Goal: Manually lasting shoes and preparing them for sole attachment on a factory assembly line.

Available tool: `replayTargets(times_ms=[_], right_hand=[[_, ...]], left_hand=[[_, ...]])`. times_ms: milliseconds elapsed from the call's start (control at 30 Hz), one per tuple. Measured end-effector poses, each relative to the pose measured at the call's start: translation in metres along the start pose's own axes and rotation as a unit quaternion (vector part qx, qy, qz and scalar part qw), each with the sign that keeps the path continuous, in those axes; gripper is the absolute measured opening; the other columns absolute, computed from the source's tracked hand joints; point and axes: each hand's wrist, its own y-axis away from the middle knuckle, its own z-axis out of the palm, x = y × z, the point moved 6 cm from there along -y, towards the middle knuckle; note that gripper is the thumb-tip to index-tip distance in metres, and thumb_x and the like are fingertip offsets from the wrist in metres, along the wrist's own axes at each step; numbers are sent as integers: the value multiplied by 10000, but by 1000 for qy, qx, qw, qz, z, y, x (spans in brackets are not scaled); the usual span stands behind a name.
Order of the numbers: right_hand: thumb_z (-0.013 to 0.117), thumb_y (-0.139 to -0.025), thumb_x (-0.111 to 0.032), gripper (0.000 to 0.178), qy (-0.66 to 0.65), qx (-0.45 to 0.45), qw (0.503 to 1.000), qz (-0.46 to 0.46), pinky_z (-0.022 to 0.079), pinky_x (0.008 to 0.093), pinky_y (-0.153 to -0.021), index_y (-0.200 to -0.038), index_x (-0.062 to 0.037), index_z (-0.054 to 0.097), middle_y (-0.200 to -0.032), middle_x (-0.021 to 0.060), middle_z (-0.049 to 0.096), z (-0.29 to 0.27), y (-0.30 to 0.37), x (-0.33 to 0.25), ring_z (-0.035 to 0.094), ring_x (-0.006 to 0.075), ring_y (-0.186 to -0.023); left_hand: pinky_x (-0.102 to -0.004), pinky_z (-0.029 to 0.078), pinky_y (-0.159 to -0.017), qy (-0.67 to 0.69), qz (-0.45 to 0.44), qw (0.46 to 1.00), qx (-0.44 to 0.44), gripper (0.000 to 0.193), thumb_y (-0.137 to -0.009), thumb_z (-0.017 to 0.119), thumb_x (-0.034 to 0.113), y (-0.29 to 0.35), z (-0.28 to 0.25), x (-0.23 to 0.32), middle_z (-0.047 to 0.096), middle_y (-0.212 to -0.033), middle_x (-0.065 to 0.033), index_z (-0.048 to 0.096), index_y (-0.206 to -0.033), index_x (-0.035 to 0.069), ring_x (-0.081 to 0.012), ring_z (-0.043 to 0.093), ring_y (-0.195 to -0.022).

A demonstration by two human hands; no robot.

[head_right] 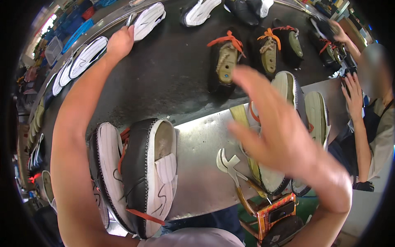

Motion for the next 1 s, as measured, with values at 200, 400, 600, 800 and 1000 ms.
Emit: replayTargets(times_ms=[200, 400, 600, 800, 1000], right_hand=[[777, -778, -120, 555, -211, -169, 963, -7, 558, 398, -875, -1248, 72, 551, -1235, 240, 606, 39, 73, -58, 655, 384, -1054], [777, -765, -134, 421, -180, -116, 975, -63, 565, 383, -750, -1115, 43, 624, -1167, 201, 633, 80, 106, -83, 678, 321, -904], [723, -769, -84, 416, 6, -48, 999, -12, 464, 496, -952, -1144, 35, 589, -1253, 239, 552, 84, 119, -85, 558, 421, -1141], [678, -803, -98, 411, 118, -3, 992, -43, 391, 507, -1041, -1165, 50, 551, -1335, 234, 483, 106, 135, -90, 454, 438, -1260], [652, -848, -108, 382, 131, 14, 990, -50, 356, 499, -1073, -1185, 32, 540, -1358, 219, 475, 112, 148, -80, 432, 435, -1287]], left_hand=[[-467, 354, -1079, -31, -171, 984, -34, 960, -778, 473, 841, 8, 27, -37, 258, -1550, -235, 612, -1305, 50, -335, 276, -1413], [-444, 446, -1017, 130, -191, 968, -95, 898, -824, 514, 770, 9, 12, -66, 546, -1357, -239, 632, -1259, -7, -373, 553, -1226], [-394, 442, -997, 270, -171, 926, -200, 813, -835, 665, 622, 62, -100, -128, 604, -1291, -205, 606, -1256, -72, -264, 576, -1184], [-576, 433, -963, 110, -259, 951, -130, 938, -778, 660, 697, 209, -220, -309, 526, -1390, -247, 549, -1326, -56, -384, 487, -1298], [-430, 452, -969, 40, -394, 916, -60, 900, -788, 661, 675, 381, -263, -369, 616, -1232, -299, 610, -1192, -127, -380, 593, -1180]])
